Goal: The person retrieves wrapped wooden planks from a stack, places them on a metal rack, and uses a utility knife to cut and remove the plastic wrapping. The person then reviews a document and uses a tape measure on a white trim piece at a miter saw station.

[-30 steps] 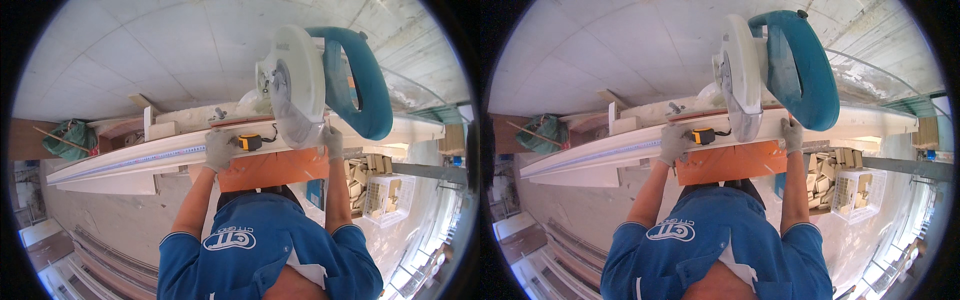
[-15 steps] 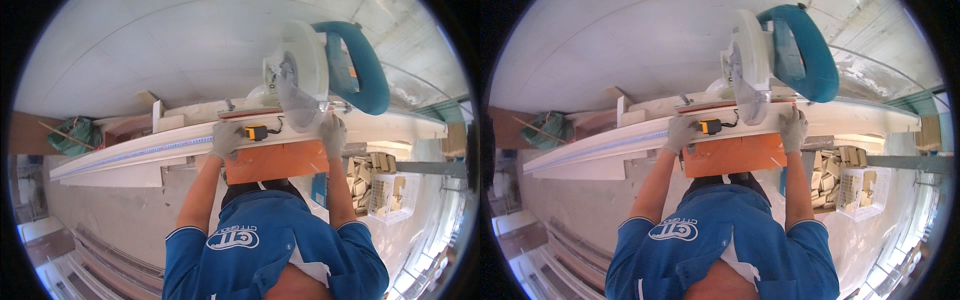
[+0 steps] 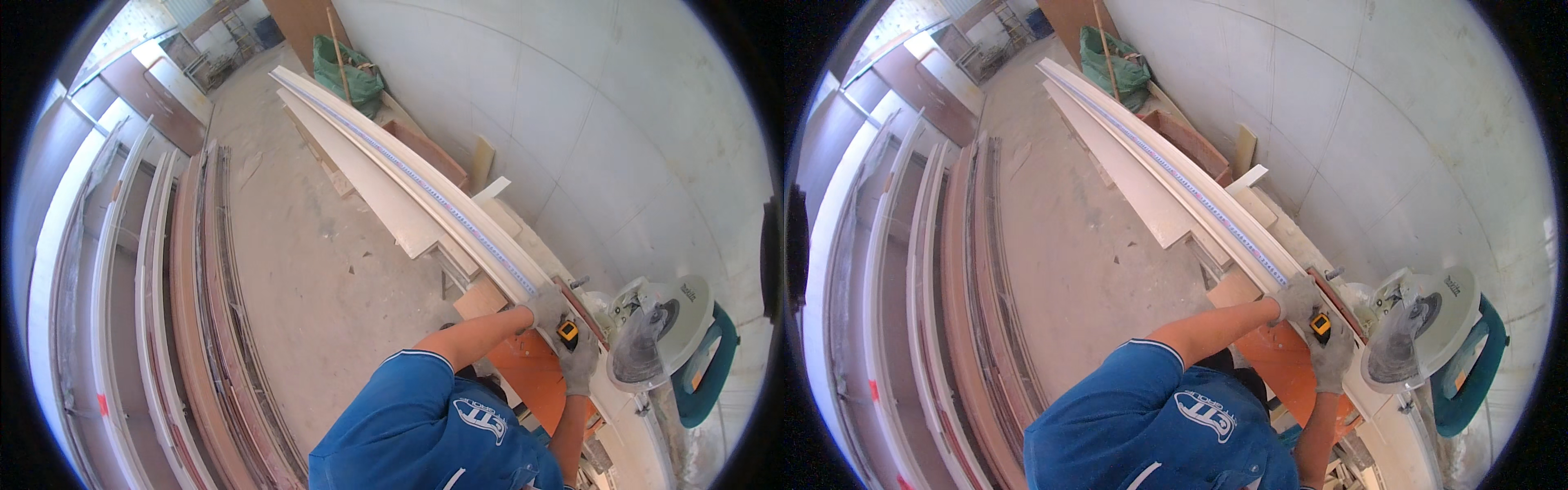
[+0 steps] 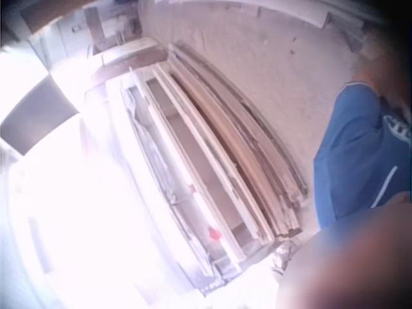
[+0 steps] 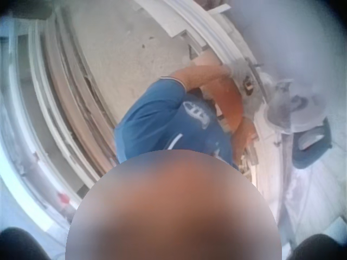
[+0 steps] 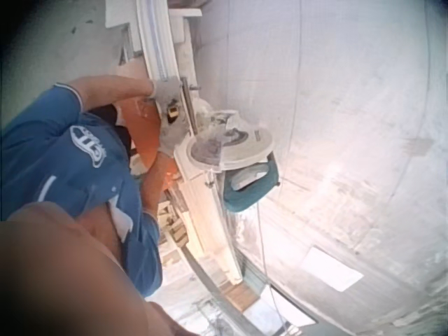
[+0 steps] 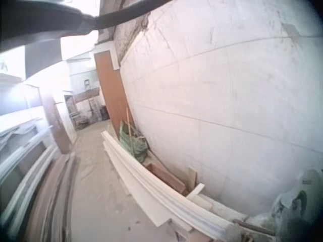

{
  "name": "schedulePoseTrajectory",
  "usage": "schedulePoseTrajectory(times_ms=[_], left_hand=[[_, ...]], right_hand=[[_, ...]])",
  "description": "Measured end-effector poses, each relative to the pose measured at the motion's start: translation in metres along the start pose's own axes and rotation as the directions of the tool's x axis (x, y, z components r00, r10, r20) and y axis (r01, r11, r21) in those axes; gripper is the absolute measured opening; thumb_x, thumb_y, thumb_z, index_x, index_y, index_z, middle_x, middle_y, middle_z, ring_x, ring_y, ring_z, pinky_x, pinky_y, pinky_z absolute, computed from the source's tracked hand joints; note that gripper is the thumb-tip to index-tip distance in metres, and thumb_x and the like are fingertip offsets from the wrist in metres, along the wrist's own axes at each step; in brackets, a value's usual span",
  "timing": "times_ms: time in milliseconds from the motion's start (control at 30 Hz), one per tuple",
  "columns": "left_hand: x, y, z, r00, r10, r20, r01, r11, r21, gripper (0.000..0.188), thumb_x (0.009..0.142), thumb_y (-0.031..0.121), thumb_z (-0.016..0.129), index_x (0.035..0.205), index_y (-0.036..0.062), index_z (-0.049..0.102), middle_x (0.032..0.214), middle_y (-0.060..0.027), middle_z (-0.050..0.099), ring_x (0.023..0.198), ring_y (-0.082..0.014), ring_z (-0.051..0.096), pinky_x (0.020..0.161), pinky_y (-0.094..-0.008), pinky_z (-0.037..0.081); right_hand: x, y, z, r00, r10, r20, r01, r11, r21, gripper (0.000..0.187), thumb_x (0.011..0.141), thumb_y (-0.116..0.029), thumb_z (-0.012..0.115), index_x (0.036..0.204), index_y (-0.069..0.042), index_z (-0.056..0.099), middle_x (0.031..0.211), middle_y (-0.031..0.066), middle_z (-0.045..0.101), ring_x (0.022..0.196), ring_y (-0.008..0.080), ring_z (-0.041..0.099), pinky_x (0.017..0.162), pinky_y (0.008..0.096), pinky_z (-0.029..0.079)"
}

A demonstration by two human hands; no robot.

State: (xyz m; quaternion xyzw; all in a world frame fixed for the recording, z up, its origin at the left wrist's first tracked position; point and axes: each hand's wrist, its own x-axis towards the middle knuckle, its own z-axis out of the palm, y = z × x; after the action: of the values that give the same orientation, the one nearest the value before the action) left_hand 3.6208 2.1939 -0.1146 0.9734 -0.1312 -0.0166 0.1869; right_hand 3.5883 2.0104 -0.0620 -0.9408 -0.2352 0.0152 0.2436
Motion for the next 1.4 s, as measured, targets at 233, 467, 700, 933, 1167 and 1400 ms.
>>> schedulePoseTrajectory(times_ms=[233,467,700,933,1167,1400], left_hand=[[0.006,0.003,0.017,0.999,0.014,-0.031,-0.012,0.998,0.054,0.02,0.071,0.028,0.072,0.081,0.0124,0.078,0.088,-0.0132,0.07,0.091,-0.034,0.063,0.079,-0.0468,0.049],[0.002,-0.005,-0.001,0.993,0.058,0.098,-0.06,0.998,0.018,0.019,0.079,0.034,0.071,0.088,0.0199,0.079,0.09,-0.0089,0.072,0.099,-0.0315,0.061,0.088,-0.046,0.047],[-0.005,0.002,-0.016,0.996,0.045,0.072,-0.041,0.997,-0.062,0.022,0.081,0.033,0.069,0.088,0.0146,0.077,0.091,-0.0092,0.071,0.101,-0.0336,0.059,0.089,-0.0469,0.043],[-0.006,0.006,-0.015,0.998,0.008,-0.056,-0.013,0.997,-0.082,0.018,0.081,0.029,0.07,0.089,0.0132,0.075,0.093,-0.0079,0.07,0.102,-0.0335,0.058,0.09,-0.0476,0.042],[-0.02,0.029,-0.02,0.989,0.026,-0.149,-0.026,1.0,0.006,0.025,0.079,0.028,0.074,0.102,0.0172,0.071,0.105,-0.0041,0.068,0.106,-0.0303,0.058,0.093,-0.0467,0.039],[-0.021,0.048,-0.001,0.972,0.142,-0.188,-0.148,0.989,-0.019,0.028,0.079,0.028,0.075,0.105,0.0166,0.07,0.107,-0.0046,0.067,0.109,-0.0294,0.057,0.095,-0.046,0.039]], right_hand=[[-0.012,0.019,0.003,0.984,-0.104,-0.147,0.126,0.98,0.151,0.052,0.076,-0.018,0.082,0.121,-0.007,0.059,0.11,0.0147,0.065,0.101,0.0356,0.061,0.085,0.0429,0.05],[-0.058,0.072,-0.029,0.97,0.24,0.031,-0.239,0.971,-0.024,0.05,0.077,-0.031,0.078,0.121,-0.014,0.059,0.111,0.0151,0.064,0.103,0.0354,0.062,0.089,0.0439,0.051],[-0.078,0.113,-0.078,0.934,0.352,0.052,-0.347,0.934,-0.086,0.054,0.075,-0.036,0.078,0.122,-0.015,0.061,0.119,0.0125,0.067,0.108,0.0315,0.064,0.092,0.0426,0.052],[-0.087,0.146,-0.093,0.958,0.286,-0.007,-0.285,0.953,-0.101,0.056,0.074,-0.033,0.079,0.124,-0.02,0.06,0.113,0.0129,0.068,0.105,0.0328,0.065,0.089,0.0443,0.053],[-0.088,0.148,-0.092,0.971,0.234,-0.043,-0.237,0.968,-0.084,0.055,0.075,-0.035,0.078,0.124,-0.02,0.06,0.113,0.0121,0.068,0.106,0.0323,0.065,0.091,0.0445,0.053],[-0.086,0.143,-0.097,0.973,0.232,-0.016,-0.232,0.967,-0.108,0.051,0.077,-0.036,0.076,0.122,-0.018,0.06,0.117,0.0095,0.067,0.108,0.0311,0.064,0.093,0.0432,0.052]])
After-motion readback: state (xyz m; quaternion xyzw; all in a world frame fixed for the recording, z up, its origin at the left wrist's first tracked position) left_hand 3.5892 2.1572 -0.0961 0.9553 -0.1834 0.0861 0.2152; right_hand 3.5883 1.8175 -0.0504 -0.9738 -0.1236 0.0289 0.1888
